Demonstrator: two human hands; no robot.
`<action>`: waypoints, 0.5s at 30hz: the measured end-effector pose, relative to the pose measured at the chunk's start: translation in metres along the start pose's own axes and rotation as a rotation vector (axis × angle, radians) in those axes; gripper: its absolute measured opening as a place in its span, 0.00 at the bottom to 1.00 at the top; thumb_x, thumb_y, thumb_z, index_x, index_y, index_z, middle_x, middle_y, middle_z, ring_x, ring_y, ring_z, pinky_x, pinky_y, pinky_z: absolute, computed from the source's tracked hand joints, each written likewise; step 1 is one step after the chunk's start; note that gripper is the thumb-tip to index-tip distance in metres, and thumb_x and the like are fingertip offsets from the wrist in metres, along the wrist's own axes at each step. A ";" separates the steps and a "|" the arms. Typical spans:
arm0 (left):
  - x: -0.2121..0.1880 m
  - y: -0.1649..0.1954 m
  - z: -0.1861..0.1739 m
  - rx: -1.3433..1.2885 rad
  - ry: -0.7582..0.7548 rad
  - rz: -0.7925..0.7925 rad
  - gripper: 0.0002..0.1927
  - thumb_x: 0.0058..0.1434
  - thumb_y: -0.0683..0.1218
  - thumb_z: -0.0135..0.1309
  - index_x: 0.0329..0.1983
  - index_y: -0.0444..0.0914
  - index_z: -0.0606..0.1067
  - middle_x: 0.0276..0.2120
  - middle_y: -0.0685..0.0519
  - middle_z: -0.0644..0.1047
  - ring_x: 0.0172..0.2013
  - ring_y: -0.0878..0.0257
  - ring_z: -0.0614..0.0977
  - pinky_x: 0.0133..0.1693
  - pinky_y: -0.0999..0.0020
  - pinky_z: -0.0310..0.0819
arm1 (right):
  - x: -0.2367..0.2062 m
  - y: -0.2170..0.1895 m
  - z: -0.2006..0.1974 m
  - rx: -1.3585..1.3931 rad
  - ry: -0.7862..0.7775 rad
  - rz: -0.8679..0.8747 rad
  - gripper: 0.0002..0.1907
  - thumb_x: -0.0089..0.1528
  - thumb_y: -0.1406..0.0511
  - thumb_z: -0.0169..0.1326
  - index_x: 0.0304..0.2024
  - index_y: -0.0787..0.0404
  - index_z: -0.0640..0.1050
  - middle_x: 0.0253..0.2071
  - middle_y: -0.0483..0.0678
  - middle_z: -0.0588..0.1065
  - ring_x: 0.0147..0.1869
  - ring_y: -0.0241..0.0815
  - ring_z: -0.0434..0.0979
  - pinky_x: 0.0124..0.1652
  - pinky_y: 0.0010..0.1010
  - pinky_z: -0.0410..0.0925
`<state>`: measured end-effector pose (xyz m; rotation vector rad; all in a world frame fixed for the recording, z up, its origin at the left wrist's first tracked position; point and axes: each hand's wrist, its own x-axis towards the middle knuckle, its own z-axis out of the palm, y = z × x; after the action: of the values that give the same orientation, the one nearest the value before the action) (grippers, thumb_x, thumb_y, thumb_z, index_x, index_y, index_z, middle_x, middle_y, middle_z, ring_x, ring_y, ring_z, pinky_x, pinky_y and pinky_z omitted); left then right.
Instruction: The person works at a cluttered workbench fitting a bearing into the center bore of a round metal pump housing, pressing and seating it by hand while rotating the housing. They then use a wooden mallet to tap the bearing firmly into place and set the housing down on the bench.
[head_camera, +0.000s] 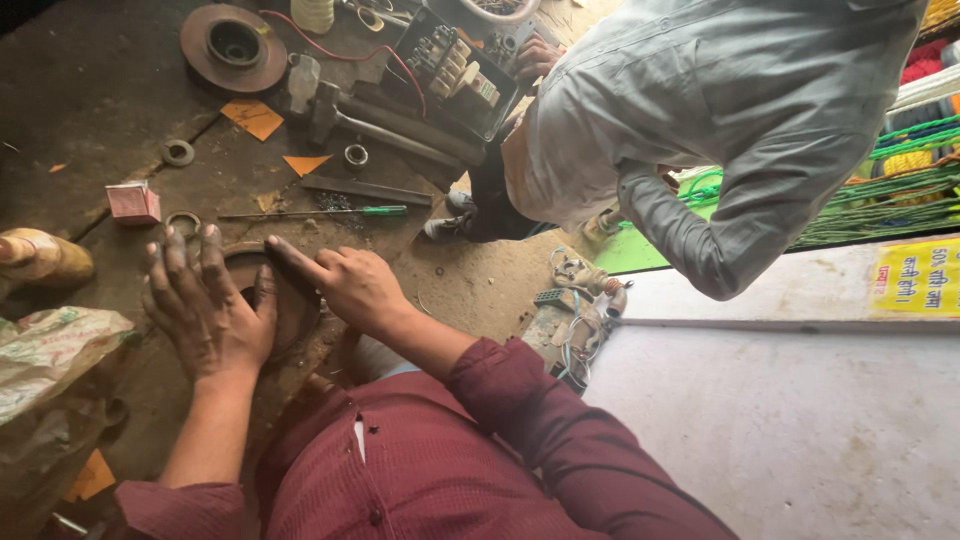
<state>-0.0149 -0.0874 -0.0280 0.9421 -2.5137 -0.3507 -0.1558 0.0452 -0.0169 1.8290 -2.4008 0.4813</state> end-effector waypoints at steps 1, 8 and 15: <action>0.000 0.000 0.000 0.003 0.013 0.004 0.38 0.77 0.63 0.51 0.81 0.44 0.53 0.76 0.40 0.57 0.78 0.40 0.56 0.72 0.36 0.51 | 0.001 0.001 0.000 0.016 0.007 -0.007 0.46 0.60 0.70 0.51 0.79 0.41 0.54 0.33 0.44 0.72 0.36 0.44 0.76 0.39 0.38 0.72; 0.004 0.005 0.005 -0.020 -0.074 -0.060 0.40 0.73 0.64 0.50 0.82 0.45 0.55 0.74 0.44 0.63 0.73 0.42 0.63 0.67 0.38 0.57 | 0.002 0.011 -0.002 0.029 -0.093 0.003 0.48 0.58 0.69 0.53 0.79 0.41 0.52 0.33 0.45 0.73 0.36 0.45 0.77 0.38 0.38 0.72; 0.008 0.010 0.012 -0.022 -0.017 -0.060 0.38 0.72 0.63 0.51 0.81 0.45 0.58 0.73 0.46 0.67 0.71 0.45 0.68 0.65 0.43 0.61 | -0.004 0.026 -0.004 0.127 -0.097 -0.025 0.45 0.63 0.69 0.51 0.79 0.39 0.52 0.32 0.45 0.73 0.36 0.46 0.78 0.38 0.39 0.72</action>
<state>-0.0314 -0.0847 -0.0325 1.0111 -2.4953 -0.4059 -0.1801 0.0568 -0.0191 1.9757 -2.4583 0.5680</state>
